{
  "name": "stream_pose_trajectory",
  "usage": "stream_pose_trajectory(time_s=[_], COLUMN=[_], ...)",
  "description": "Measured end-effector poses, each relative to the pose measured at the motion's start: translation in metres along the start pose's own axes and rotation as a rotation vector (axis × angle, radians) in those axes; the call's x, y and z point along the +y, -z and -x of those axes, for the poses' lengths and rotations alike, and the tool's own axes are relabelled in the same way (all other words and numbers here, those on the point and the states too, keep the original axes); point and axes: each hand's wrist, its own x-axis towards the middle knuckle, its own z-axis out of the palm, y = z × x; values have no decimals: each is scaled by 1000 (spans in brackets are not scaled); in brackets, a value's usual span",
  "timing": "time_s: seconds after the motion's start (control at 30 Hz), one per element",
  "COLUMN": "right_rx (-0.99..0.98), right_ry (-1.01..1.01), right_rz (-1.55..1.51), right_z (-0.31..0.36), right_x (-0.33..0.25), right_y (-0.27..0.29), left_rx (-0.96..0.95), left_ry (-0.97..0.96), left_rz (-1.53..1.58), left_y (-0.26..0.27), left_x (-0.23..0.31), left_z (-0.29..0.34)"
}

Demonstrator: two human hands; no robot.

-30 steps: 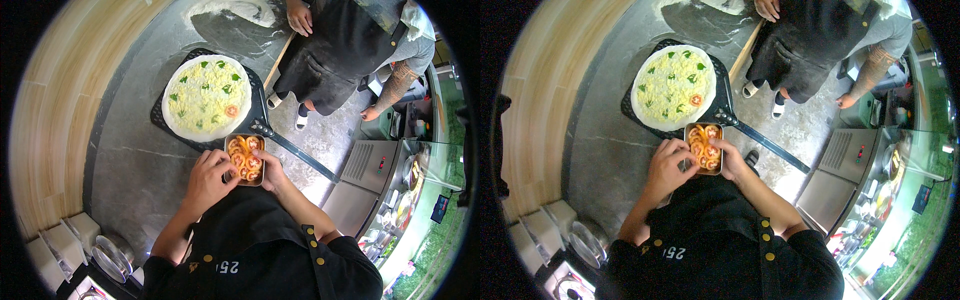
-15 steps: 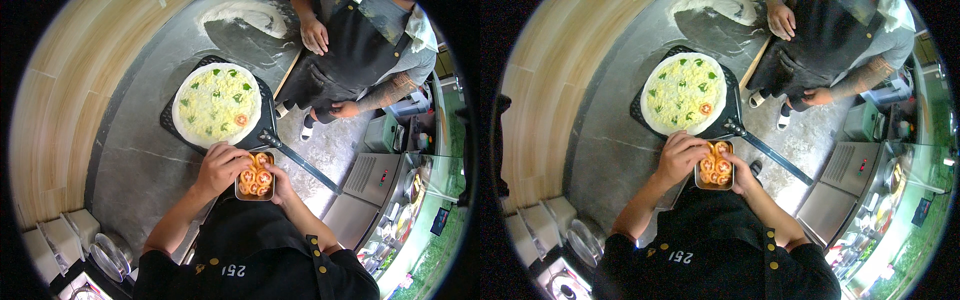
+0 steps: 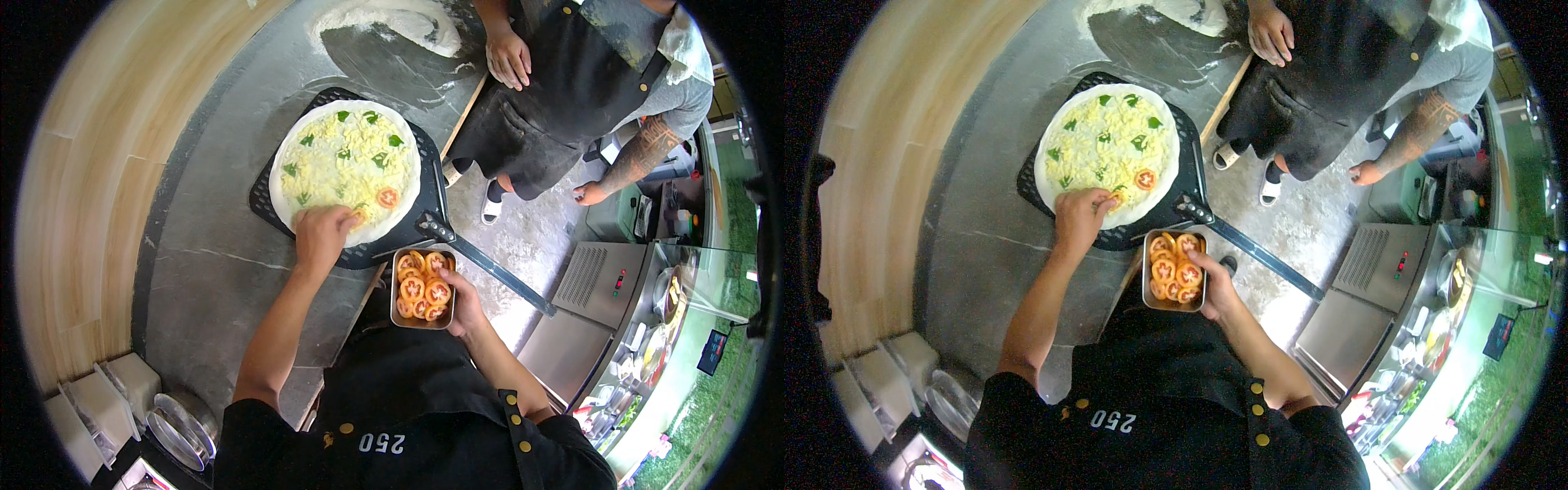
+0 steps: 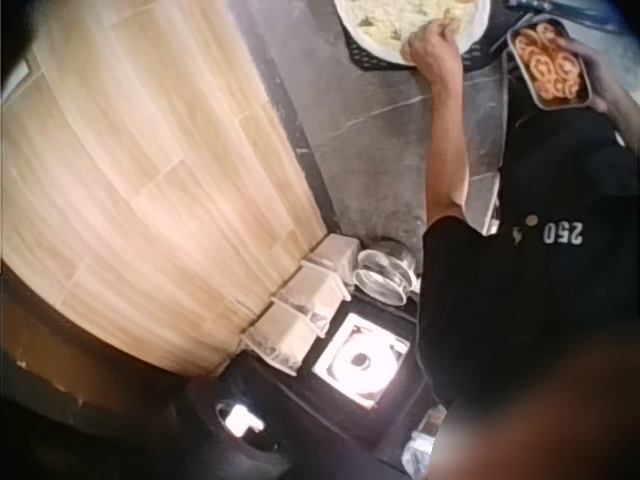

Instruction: The person places torn basil leaves, shredded cheese, and sliced tomatoes onto a pizza base on a countertop. A coworker moves the pizza on a peel to the oven. The person then retrieves a container from a refrigerator.

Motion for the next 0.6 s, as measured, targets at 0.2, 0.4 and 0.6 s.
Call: stream_pose_trajectory(time_s=[0.2, 0.4, 0.6], right_rx=[-11, -22, -14], right_ry=[27, -14, -64], right_rz=[27, 78, 122], right_z=[-9, -21, -21], right_x=[1, 3, 5], right_y=[-5, -12, -24], left_rx=[109, -21, 7], left_ry=[-34, -437, -494], left_rz=[51, 159, 135], left_y=[19, 53, 54], left_x=[22, 64, 68], left_z=[5, 26, 35])
